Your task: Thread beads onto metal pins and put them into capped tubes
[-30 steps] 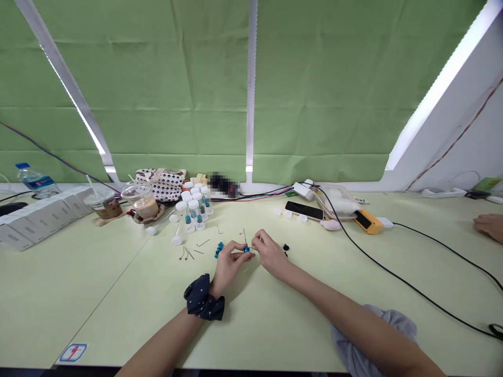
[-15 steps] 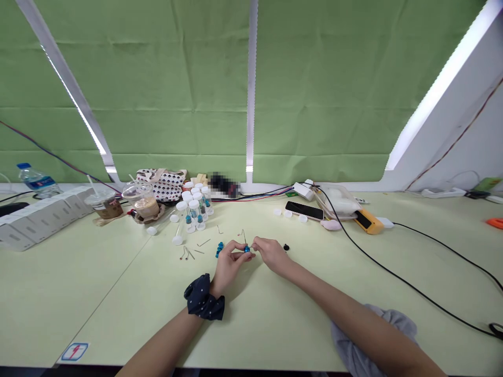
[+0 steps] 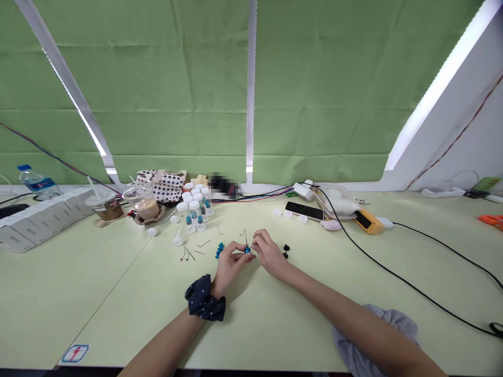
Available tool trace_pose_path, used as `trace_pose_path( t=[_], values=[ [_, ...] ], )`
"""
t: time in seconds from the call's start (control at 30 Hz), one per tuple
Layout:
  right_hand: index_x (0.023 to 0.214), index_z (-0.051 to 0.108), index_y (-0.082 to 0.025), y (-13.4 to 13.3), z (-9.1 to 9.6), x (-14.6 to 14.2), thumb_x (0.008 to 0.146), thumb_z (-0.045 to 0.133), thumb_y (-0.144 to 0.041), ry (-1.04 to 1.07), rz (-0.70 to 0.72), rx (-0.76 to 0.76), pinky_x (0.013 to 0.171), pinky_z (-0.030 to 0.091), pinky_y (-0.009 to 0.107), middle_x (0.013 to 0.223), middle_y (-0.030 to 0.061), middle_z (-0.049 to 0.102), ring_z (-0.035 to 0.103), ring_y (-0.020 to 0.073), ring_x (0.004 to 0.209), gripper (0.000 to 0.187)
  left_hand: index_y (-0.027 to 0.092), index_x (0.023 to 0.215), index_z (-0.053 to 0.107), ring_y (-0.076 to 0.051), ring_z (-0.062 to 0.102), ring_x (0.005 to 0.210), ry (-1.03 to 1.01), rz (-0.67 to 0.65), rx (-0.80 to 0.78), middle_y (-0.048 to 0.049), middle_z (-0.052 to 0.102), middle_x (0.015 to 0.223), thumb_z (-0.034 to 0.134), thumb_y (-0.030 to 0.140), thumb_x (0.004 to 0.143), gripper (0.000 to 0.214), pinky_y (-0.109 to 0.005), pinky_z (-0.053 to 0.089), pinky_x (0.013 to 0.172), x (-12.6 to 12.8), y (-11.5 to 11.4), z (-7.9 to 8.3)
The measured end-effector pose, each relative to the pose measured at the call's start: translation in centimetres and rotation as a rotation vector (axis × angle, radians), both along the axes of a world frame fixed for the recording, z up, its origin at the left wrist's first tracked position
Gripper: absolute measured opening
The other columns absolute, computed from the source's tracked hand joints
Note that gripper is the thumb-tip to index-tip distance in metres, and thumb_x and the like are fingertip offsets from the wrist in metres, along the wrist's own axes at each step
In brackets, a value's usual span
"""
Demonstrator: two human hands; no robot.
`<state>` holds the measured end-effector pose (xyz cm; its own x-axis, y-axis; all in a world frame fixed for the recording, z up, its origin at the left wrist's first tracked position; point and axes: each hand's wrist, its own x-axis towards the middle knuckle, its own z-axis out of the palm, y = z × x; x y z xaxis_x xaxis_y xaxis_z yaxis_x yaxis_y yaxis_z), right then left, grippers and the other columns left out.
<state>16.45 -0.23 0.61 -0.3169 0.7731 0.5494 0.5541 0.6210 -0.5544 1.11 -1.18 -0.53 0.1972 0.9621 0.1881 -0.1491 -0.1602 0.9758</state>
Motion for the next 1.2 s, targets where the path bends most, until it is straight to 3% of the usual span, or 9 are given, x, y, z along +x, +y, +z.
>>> trace_pose_path(
  t=[0.17, 0.33, 0.53, 0.83, 0.97, 1.2],
  values=[
    [0.074, 0.044, -0.02, -0.02, -0.31, -0.19, 0.088, 0.036, -0.016, -0.067, -0.111, 0.056, 0.071, 0.041, 0.031, 0.096, 0.0058, 0.045, 0.048, 0.015, 0.076, 0.016, 0.017, 0.08, 0.05, -0.021, 0.068, 0.076, -0.01, -0.019, 0.015, -0.0024, 0.061, 0.088, 0.067, 0.03, 0.07, 0.024, -0.034, 0.055, 0.073, 0.09, -0.02, -0.2],
    [0.073, 0.04, -0.021, 0.24, -0.43, -0.11, 0.089, 0.03, -0.015, 0.023, 0.018, -0.055, 0.064, 0.042, 0.026, 0.084, 0.0024, 0.042, 0.047, 0.013, 0.07, 0.02, 0.017, 0.081, 0.05, -0.021, 0.068, 0.077, 0.0, -0.026, 0.013, -0.0024, 0.061, 0.089, 0.067, 0.029, 0.07, 0.024, -0.035, 0.055, 0.074, 0.06, -0.04, -0.15],
    [0.086, 0.041, -0.02, 0.31, 0.41, 0.43, 0.089, 0.033, -0.016, 0.047, 0.111, -0.041, 0.075, 0.043, 0.029, 0.098, 0.0066, 0.043, 0.048, 0.0139, 0.079, 0.009, 0.017, 0.083, 0.049, -0.022, 0.068, 0.079, -0.006, -0.013, 0.005, -0.0021, 0.063, 0.083, 0.066, 0.029, 0.071, 0.024, -0.036, 0.054, 0.075, -0.17, 0.05, 0.0],
    [0.072, 0.039, -0.02, 0.14, -0.02, 0.01, 0.09, 0.032, -0.019, -0.024, -0.038, -0.014, 0.059, 0.038, 0.025, 0.088, 0.0029, 0.045, 0.045, 0.0112, 0.063, 0.019, 0.017, 0.081, 0.048, -0.02, 0.068, 0.076, -0.014, -0.027, 0.007, -0.0017, 0.061, 0.087, 0.067, 0.028, 0.071, 0.024, -0.033, 0.055, 0.072, 0.06, -0.13, -0.16],
    [0.071, 0.038, -0.02, 0.15, -0.27, -0.19, 0.09, 0.029, -0.016, 0.023, 0.008, -0.032, 0.062, 0.04, 0.025, 0.08, 0.0015, 0.042, 0.044, 0.0123, 0.066, 0.021, 0.017, 0.081, 0.05, -0.02, 0.068, 0.075, -0.009, -0.02, 0.012, -0.0021, 0.06, 0.09, 0.067, 0.027, 0.07, 0.023, -0.033, 0.055, 0.072, 0.0, 0.02, -0.2],
    [0.089, 0.041, -0.018, -0.23, -0.12, -0.23, 0.089, 0.031, -0.014, 0.028, 0.112, -0.014, 0.071, 0.042, 0.027, 0.098, 0.0071, 0.042, 0.046, 0.0135, 0.078, 0.011, 0.016, 0.081, 0.052, -0.019, 0.068, 0.075, -0.002, -0.01, 0.022, -0.0027, 0.061, 0.089, 0.066, 0.028, 0.071, 0.021, -0.035, 0.055, 0.074, -0.12, 0.31, -0.3]
  ],
)
